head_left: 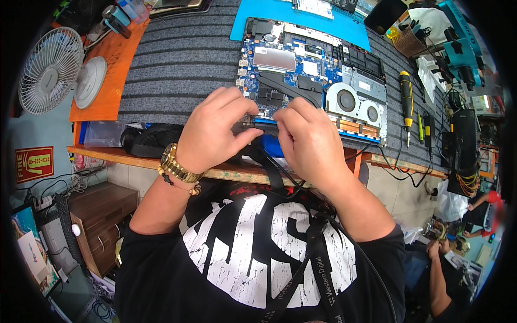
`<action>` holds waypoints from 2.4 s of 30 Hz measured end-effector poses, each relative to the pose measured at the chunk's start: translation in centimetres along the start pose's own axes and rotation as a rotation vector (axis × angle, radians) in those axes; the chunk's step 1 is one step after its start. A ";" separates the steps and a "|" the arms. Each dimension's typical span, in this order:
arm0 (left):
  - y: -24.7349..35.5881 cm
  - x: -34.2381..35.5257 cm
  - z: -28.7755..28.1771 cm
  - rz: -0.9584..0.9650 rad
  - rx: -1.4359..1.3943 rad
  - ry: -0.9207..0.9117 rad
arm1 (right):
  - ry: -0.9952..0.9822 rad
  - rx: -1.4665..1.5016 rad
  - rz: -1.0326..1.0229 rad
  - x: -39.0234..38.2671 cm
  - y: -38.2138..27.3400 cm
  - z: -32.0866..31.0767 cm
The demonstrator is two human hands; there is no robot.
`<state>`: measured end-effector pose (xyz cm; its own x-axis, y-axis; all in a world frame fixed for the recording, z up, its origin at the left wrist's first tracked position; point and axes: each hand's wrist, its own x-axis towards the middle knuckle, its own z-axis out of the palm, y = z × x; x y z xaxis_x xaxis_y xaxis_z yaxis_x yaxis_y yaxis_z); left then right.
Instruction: The person unscrews and removes components from an open laptop, handling wires and internal parts with a screwdriver and by hand.
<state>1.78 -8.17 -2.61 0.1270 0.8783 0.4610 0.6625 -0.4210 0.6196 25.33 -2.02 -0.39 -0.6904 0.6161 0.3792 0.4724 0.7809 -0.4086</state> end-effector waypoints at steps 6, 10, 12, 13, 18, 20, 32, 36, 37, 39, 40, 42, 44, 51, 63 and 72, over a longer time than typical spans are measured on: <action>0.2 0.0 -0.1 0.011 0.030 -0.020 | -0.016 -0.009 0.001 0.0 -0.1 -0.2; 0.3 0.0 0.0 0.043 0.066 -0.015 | -0.010 -0.006 -0.003 -0.2 0.1 -0.1; 0.3 0.0 0.1 0.041 0.067 -0.020 | -0.012 -0.012 -0.004 -0.2 0.1 -0.2; 0.3 0.0 0.0 0.038 0.066 -0.026 | -0.012 -0.013 -0.003 -0.1 0.1 -0.1; 0.2 0.1 -0.1 0.037 0.068 -0.031 | -0.014 -0.018 -0.009 0.1 0.0 -0.2; 0.1 0.1 0.0 0.042 0.060 -0.022 | -0.018 -0.014 -0.008 0.1 0.1 -0.3; 0.2 0.0 0.2 0.035 0.075 -0.018 | -0.016 -0.011 -0.007 0.0 0.3 -0.2; 0.0 0.0 0.2 0.057 0.077 -0.005 | -0.009 -0.024 -0.011 0.0 0.1 -0.4; 0.0 0.0 0.1 0.043 0.058 -0.005 | -0.009 -0.024 -0.011 0.0 0.1 -0.4; 0.0 -0.2 0.0 0.030 0.040 -0.005 | -0.022 -0.018 0.000 0.1 0.1 -0.3; 0.1 -0.3 0.1 -0.030 0.003 0.016 | -0.022 -0.018 -0.001 0.1 0.0 -0.2; 0.1 -0.4 0.1 -0.090 -0.033 0.036 | -0.023 -0.006 0.002 0.1 0.0 -0.1; 0.0 -0.4 0.2 -0.074 -0.024 0.033 | -0.029 -0.012 0.013 -0.1 -0.2 -0.1; -0.2 -0.3 0.0 0.035 0.030 0.034 | -0.007 -0.016 0.003 -0.2 -0.4 0.2; 0.1 -0.1 0.1 0.035 0.075 -0.016 | 0.026 -0.021 -0.023 -0.3 0.1 0.5; 0.1 0.0 0.2 0.049 0.091 -0.019 | 0.020 -0.018 -0.024 -0.3 0.5 0.5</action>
<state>2.00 -8.16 -2.64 0.1744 0.8618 0.4764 0.7195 -0.4418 0.5358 25.50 -1.92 -1.13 -0.6904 0.5991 0.4055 0.4658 0.7970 -0.3845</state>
